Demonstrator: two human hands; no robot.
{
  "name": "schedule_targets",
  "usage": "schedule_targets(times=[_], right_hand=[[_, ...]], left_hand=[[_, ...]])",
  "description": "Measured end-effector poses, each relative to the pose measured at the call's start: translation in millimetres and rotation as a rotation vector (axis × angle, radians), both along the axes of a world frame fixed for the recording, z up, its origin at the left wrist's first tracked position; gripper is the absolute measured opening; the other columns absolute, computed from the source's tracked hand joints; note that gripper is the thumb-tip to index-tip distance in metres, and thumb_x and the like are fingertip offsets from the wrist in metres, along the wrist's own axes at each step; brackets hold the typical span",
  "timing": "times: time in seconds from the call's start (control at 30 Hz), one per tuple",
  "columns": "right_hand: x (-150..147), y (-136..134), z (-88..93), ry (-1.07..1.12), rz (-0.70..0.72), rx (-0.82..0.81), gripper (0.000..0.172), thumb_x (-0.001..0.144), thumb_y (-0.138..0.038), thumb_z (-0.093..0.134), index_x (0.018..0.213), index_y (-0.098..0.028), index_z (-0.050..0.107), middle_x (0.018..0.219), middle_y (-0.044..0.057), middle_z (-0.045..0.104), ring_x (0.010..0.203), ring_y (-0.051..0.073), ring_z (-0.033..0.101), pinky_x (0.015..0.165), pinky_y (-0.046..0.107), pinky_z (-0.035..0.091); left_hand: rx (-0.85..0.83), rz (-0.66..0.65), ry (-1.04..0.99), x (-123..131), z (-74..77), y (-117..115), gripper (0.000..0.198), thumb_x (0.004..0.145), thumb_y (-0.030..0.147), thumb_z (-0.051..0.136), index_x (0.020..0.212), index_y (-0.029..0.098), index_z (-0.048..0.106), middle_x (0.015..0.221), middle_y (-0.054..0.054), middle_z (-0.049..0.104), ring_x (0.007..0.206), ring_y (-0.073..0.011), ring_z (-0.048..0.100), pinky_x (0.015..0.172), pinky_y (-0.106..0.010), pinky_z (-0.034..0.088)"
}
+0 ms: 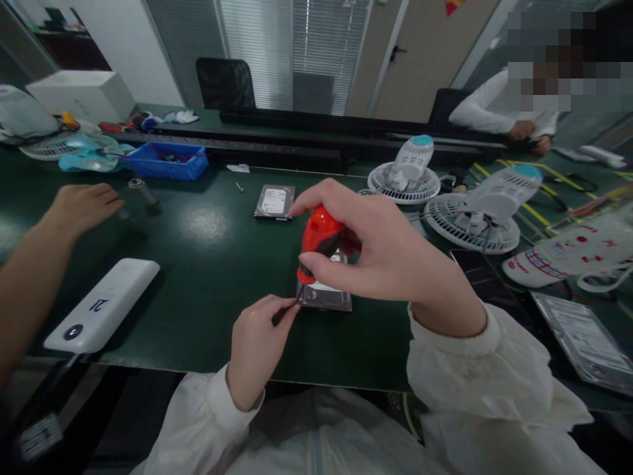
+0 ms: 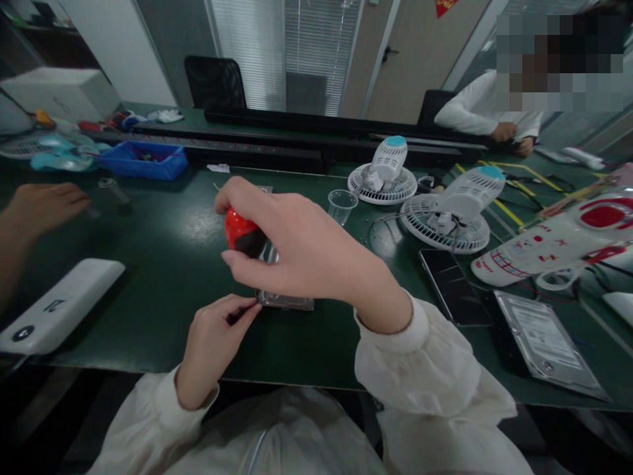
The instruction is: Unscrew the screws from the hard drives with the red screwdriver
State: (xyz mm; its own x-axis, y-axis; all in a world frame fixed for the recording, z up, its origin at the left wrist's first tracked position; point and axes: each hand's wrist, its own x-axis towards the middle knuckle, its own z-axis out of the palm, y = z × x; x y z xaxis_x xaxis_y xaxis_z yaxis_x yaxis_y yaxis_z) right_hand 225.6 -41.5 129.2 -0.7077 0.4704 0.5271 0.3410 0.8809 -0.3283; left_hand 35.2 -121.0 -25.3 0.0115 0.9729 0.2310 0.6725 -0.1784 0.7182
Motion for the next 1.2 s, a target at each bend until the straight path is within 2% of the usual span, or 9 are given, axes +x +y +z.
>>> schedule_targets(times=[0.13, 0.27, 0.4, 0.5, 0.6, 0.73, 0.93, 1.07, 1.2], right_hand=[[0.7, 0.3, 0.2, -0.041, -0.1, 0.03, 0.037, 0.097, -0.047, 0.061, 0.12, -0.018, 0.054, 0.088, -0.001, 0.061, 0.071, 0.013, 0.054, 0.07, 0.029, 0.041], [2.4, -1.4, 1.2, -0.047, 0.012, 0.028, 0.041, 0.099, -0.037, 0.049, 0.134, -0.015, 0.048, 0.111, 0.006, 0.065, 0.084, 0.016, 0.06, 0.076, 0.031, 0.045], [1.7, -2.1, -0.1, -0.04, -0.08, 0.077, 0.031, 0.099, -0.043, 0.055, 0.117, -0.018, 0.055, 0.087, -0.001, 0.061, 0.067, 0.011, 0.052, 0.068, 0.028, 0.041], [1.7, -1.2, -0.5, -0.052, -0.166, 0.104, 0.039, 0.102, -0.058, 0.053, 0.105, -0.019, 0.056, 0.072, -0.005, 0.051, 0.058, 0.009, 0.043, 0.063, 0.026, 0.035], [2.6, -1.7, 1.3, -0.042, -0.126, 0.112, 0.042, 0.106, -0.057, 0.043, 0.107, -0.017, 0.057, 0.076, -0.003, 0.054, 0.061, 0.009, 0.046, 0.064, 0.027, 0.036], [1.6, -3.4, 3.1, 0.036, -0.074, 0.125, 0.031, 0.106, -0.044, 0.047, 0.1, -0.017, 0.06, 0.088, 0.0, 0.063, 0.071, 0.01, 0.052, 0.069, 0.028, 0.04], [-1.8, 1.0, -0.2, 0.074, -0.181, 0.11, 0.044, 0.098, -0.06, 0.061, 0.082, -0.02, 0.053, 0.067, -0.005, 0.049, 0.061, 0.009, 0.043, 0.064, 0.027, 0.036], [-1.1, 2.9, -1.6, 0.073, -0.099, 0.078, 0.034, 0.1, -0.05, 0.062, 0.092, -0.017, 0.06, 0.083, -0.001, 0.062, 0.069, 0.01, 0.051, 0.068, 0.027, 0.042], [-2.5, 1.5, -3.0, 0.107, -0.035, 0.101, 0.036, 0.102, -0.043, 0.062, 0.123, -0.014, 0.06, 0.105, 0.002, 0.069, 0.072, 0.007, 0.056, 0.069, 0.024, 0.045]], left_hand=[[-0.007, 0.005, 0.004, 0.0, 0.1, 0.5, 0.013, 0.098, 0.023, 0.069, 0.097, 0.023, 0.082, 0.091, -0.001, 0.08, 0.075, -0.0177, 0.071, 0.066, -0.029, 0.047], [-0.009, 0.0, 0.014, -0.1, 1.0, 0.0, 0.014, 0.099, 0.024, 0.068, 0.098, 0.023, 0.082, 0.093, -0.001, 0.081, 0.076, -0.0183, 0.071, 0.067, -0.03, 0.048], [0.008, -0.004, 0.021, 0.3, 1.4, -0.4, 0.016, 0.099, 0.024, 0.066, 0.097, 0.023, 0.082, 0.093, -0.002, 0.081, 0.076, -0.0186, 0.072, 0.067, -0.03, 0.049], [0.016, 0.003, 0.024, 0.6, 1.6, -0.3, 0.016, 0.099, 0.025, 0.066, 0.098, 0.024, 0.082, 0.092, -0.002, 0.081, 0.075, -0.0183, 0.071, 0.066, -0.029, 0.049], [0.011, 0.004, 0.022, 0.4, 1.4, -0.2, 0.016, 0.099, 0.025, 0.067, 0.097, 0.024, 0.082, 0.091, -0.002, 0.08, 0.074, -0.0183, 0.071, 0.065, -0.029, 0.048], [0.003, -0.003, 0.013, -0.1, 0.4, -0.1, 0.016, 0.099, 0.025, 0.067, 0.099, 0.024, 0.082, 0.093, -0.002, 0.081, 0.075, -0.0181, 0.071, 0.066, -0.029, 0.048], [0.004, -0.002, 0.018, -0.1, 0.8, 0.0, 0.014, 0.099, 0.023, 0.068, 0.098, 0.023, 0.082, 0.092, -0.001, 0.08, 0.076, -0.0177, 0.07, 0.067, -0.029, 0.048], [-0.007, -0.002, 0.008, -0.2, 0.9, -0.1, 0.012, 0.098, 0.022, 0.07, 0.098, 0.023, 0.082, 0.093, -0.001, 0.08, 0.076, -0.0175, 0.07, 0.068, -0.029, 0.048], [-0.015, 0.0, -0.001, -0.4, 0.5, 0.1, 0.011, 0.098, 0.021, 0.071, 0.099, 0.022, 0.082, 0.092, 0.0, 0.08, 0.075, -0.0169, 0.069, 0.067, -0.029, 0.047]])
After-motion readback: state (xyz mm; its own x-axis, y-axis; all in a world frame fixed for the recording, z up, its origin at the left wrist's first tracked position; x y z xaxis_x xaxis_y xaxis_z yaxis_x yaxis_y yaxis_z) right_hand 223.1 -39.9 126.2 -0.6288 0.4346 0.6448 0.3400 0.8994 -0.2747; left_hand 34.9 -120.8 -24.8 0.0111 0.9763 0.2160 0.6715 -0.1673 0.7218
